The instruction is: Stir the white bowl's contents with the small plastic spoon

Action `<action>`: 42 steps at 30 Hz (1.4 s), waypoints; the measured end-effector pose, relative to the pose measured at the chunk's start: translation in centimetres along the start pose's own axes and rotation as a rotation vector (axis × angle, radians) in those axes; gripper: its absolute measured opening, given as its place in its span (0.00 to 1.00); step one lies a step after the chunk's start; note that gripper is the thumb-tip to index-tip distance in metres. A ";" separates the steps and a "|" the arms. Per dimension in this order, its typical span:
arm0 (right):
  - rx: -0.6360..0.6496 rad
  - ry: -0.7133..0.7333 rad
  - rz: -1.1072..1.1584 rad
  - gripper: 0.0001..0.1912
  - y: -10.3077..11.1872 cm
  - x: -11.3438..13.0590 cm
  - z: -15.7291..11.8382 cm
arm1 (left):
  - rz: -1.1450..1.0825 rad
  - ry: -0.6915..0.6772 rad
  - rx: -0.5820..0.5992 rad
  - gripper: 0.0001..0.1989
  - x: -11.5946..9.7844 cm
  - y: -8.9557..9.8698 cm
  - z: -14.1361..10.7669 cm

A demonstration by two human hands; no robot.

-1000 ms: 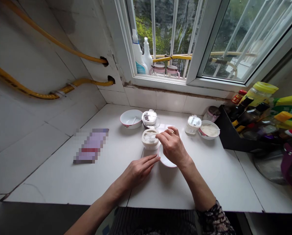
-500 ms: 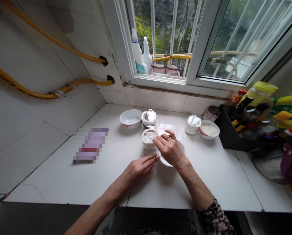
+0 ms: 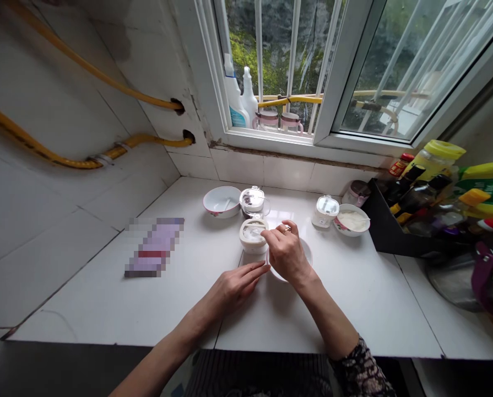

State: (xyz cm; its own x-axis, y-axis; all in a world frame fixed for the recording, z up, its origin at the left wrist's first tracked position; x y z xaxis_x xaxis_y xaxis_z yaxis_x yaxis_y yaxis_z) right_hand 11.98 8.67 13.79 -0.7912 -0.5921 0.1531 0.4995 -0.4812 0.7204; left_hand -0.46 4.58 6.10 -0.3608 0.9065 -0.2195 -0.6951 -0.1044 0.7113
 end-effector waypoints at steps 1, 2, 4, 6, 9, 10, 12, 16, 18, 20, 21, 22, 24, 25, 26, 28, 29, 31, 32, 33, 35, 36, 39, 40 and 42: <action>0.002 0.019 0.004 0.18 0.3 0.2 0.0 | 0.001 -0.002 -0.006 0.24 0.0 0.0 0.0; -0.003 0.032 0.008 0.18 0.5 0.3 0.1 | 0.000 -0.003 -0.011 0.23 0.0 0.0 0.0; -0.023 0.047 0.019 0.18 1.0 0.5 0.1 | -0.002 -0.003 -0.013 0.23 0.0 0.0 0.0; -0.036 0.055 0.025 0.18 1.0 0.6 0.1 | -0.005 0.000 -0.007 0.24 0.1 -0.1 -0.1; -0.020 0.061 0.014 0.19 0.4 0.5 0.0 | -0.001 -0.003 -0.016 0.24 0.1 -0.1 -0.2; -0.010 0.065 0.010 0.20 0.3 0.5 -0.1 | 0.001 -0.004 -0.018 0.24 0.1 -0.1 -0.2; -0.002 0.073 0.021 0.19 0.2 0.5 -0.2 | 0.006 0.000 -0.016 0.23 0.1 -0.1 -0.2; -0.045 0.062 0.057 0.19 1.0 0.3 -0.3 | -0.008 -0.001 -0.014 0.23 0.1 0.0 -0.1; -0.051 0.075 0.058 0.19 1.2 0.4 -0.3 | -0.012 -0.007 -0.020 0.22 0.0 0.0 0.0; -0.065 0.085 0.061 0.18 1.4 0.5 -0.3 | -0.010 -0.002 -0.018 0.22 0.0 0.1 0.0; -0.086 0.087 0.065 0.18 1.5 0.5 -0.2 | -0.010 0.002 -0.015 0.23 0.0 0.1 0.0; -0.115 0.087 0.071 0.18 1.8 0.5 -0.1 | -0.012 0.006 -0.012 0.23 0.0 0.0 0.0; -0.170 0.086 0.089 0.17 2.5 0.5 0.0 | -0.018 0.010 -0.004 0.24 0.1 0.0 -0.1; -0.189 0.082 0.103 0.17 2.9 0.5 0.1 | -0.020 0.010 -0.002 0.24 0.1 0.0 -0.1; -0.200 0.072 0.122 0.17 3.4 0.3 0.1 | -0.021 0.011 0.000 0.25 0.1 0.0 -0.1; -0.214 0.028 0.173 0.16 4.3 -0.4 0.2 | -0.021 0.009 0.005 0.25 0.1 0.1 0.0; -0.218 -0.002 0.198 0.15 4.7 -0.9 0.1 | -0.022 0.004 0.007 0.25 0.1 0.1 0.0; -0.209 -0.070 0.233 0.13 5.4 -2.3 -0.1 | -0.025 -0.003 0.007 0.26 0.0 0.2 0.0; -0.181 -0.100 0.232 0.11 5.6 -3.0 -0.3 | -0.026 -0.004 0.008 0.26 0.0 0.2 0.0; -0.132 -0.126 0.225 0.10 5.5 -3.8 -0.5 | -0.025 -0.002 0.007 0.26 0.0 0.2 0.0; -0.043 -0.159 0.185 0.10 5.3 -5.2 -1.0 | -0.023 0.006 0.009 0.26 0.1 0.2 -0.1; -0.002 -0.170 0.162 0.10 5.1 -5.8 -1.3 | -0.026 0.008 0.013 0.26 0.1 0.1 -0.1; 0.122 -0.221 0.119 0.11 4.4 -6.9 -2.1 | -0.035 0.010 0.022 0.26 0.1 0.2 -0.2; 0.164 -0.245 0.123 0.12 4.1 -7.1 -2.4 | -0.033 0.011 0.020 0.27 0.1 0.2 -0.2; 0.240 -0.302 0.150 0.13 3.4 -7.2 -2.8 | -0.033 0.009 0.014 0.27 0.1 0.4 -0.2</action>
State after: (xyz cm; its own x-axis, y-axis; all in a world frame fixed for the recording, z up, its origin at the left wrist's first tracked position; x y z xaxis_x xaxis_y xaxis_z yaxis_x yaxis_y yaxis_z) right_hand 20.40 9.51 13.26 -0.8018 -0.4110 0.4337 0.5487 -0.2189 0.8069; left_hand -0.87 4.58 6.26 -0.3432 0.9057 -0.2487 -0.6979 -0.0687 0.7129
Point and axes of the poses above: each hand's wrist, its own z-axis towards the middle knuckle, its own y-axis out of the back of the hand, x = y × z, the point moved 6 cm from there along z, towards the middle knuckle, and after that the axes turned 10 degrees about -y, right-handed, at the moved point
